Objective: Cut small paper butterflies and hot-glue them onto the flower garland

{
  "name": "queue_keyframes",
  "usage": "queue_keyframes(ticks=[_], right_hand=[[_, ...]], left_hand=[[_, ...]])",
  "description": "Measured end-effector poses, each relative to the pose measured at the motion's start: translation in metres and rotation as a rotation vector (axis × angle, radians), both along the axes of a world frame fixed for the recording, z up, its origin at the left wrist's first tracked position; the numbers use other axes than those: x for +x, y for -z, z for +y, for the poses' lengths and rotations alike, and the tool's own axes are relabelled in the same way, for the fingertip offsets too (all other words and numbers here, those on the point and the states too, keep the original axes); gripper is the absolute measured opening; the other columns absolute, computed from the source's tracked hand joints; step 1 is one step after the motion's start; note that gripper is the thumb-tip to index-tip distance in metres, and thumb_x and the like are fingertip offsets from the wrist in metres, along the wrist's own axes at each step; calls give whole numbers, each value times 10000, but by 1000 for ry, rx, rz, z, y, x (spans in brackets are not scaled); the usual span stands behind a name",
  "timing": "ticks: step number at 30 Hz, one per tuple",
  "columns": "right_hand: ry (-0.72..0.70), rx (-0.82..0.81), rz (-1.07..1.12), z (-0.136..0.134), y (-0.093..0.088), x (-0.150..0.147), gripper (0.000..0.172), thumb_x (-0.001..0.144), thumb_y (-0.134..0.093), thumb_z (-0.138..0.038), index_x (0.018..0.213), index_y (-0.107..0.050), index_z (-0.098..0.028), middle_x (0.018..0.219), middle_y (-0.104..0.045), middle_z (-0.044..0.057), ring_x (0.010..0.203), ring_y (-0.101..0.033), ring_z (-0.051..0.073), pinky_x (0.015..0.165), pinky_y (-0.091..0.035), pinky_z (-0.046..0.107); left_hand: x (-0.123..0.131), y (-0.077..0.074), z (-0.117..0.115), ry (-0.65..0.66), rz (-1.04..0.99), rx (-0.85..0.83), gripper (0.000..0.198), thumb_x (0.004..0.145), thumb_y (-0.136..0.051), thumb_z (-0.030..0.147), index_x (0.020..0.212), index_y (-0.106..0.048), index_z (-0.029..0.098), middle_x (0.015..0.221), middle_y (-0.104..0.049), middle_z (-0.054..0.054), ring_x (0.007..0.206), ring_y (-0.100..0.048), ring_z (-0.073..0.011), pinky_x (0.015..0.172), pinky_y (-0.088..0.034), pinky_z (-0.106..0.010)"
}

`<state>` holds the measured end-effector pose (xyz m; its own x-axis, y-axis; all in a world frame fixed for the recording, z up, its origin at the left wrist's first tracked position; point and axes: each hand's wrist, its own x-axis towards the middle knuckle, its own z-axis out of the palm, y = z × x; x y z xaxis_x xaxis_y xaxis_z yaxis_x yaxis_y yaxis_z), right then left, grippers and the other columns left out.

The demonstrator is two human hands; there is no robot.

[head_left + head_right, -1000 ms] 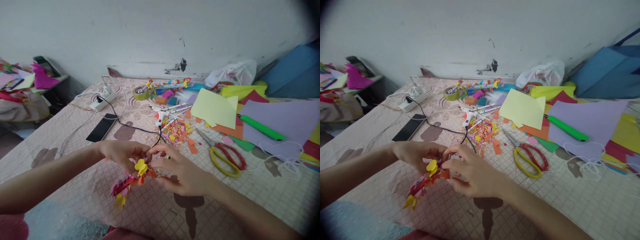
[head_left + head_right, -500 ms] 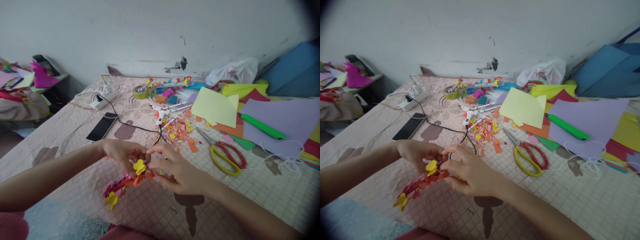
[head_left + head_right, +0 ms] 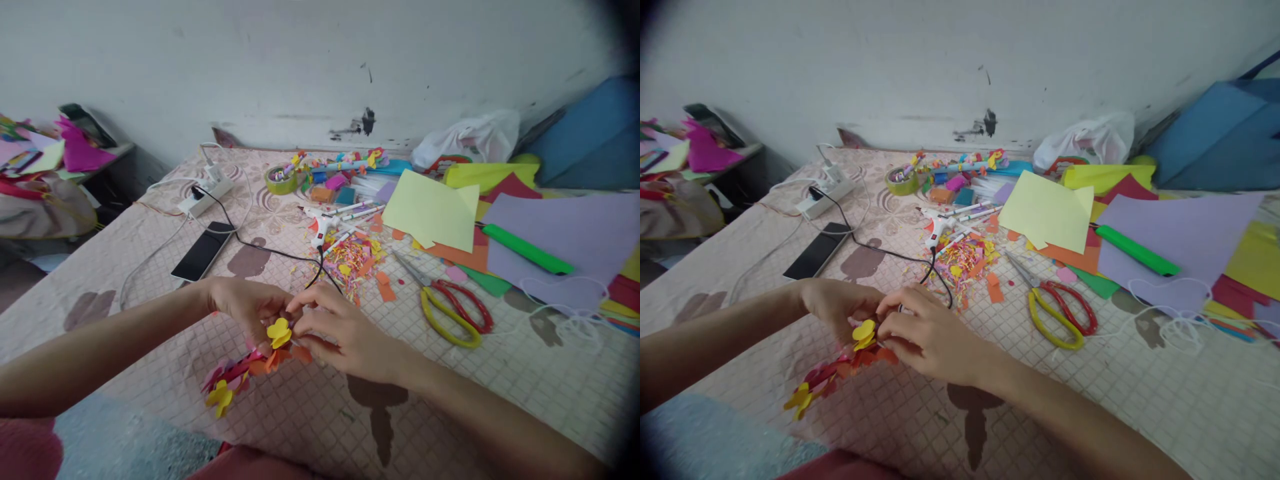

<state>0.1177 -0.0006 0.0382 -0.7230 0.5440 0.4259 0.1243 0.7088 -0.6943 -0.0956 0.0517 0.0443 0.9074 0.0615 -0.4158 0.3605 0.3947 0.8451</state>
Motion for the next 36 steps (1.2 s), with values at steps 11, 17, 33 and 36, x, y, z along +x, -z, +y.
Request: queue_keyframes(ticks=[11,17,33,36], right_hand=[[5,-17,49,-1,3,-7,98,845,-535,-96,864,-539,-191,1075,-560,65,1025,-499,161,916,-416,341],[2,-8,49,-1,4,-7,90,855,-519,-103,874,-531,-190,1072,-559,71,1029,-500,163,910,-420,345],[15,-20,33,-2,3,-8,84,862,-521,-118,904,-504,-188,1073,-565,86,1036,-500,172,912,-423,361],[19,-32,34,-2,4,-8,99,860,-518,-118,913,-498,-200,1079,-565,82,1042,-501,179,907,-426,374]], left_hand=[[0,1,0,11,34,-15,397,541,-834,185,886,-636,183,763,-683,2,705,-650,-151,651,-501,-215],[-1,0,0,30,18,28,356,569,-824,223,880,-655,183,762,-689,-6,690,-646,-148,639,-504,-212],[-2,4,-2,-25,-6,-1,398,548,-834,202,883,-620,180,754,-679,3,693,-652,-147,623,-501,-213],[-3,5,-1,-11,-6,18,385,557,-831,214,880,-625,178,752,-683,1,689,-651,-143,648,-507,-222]])
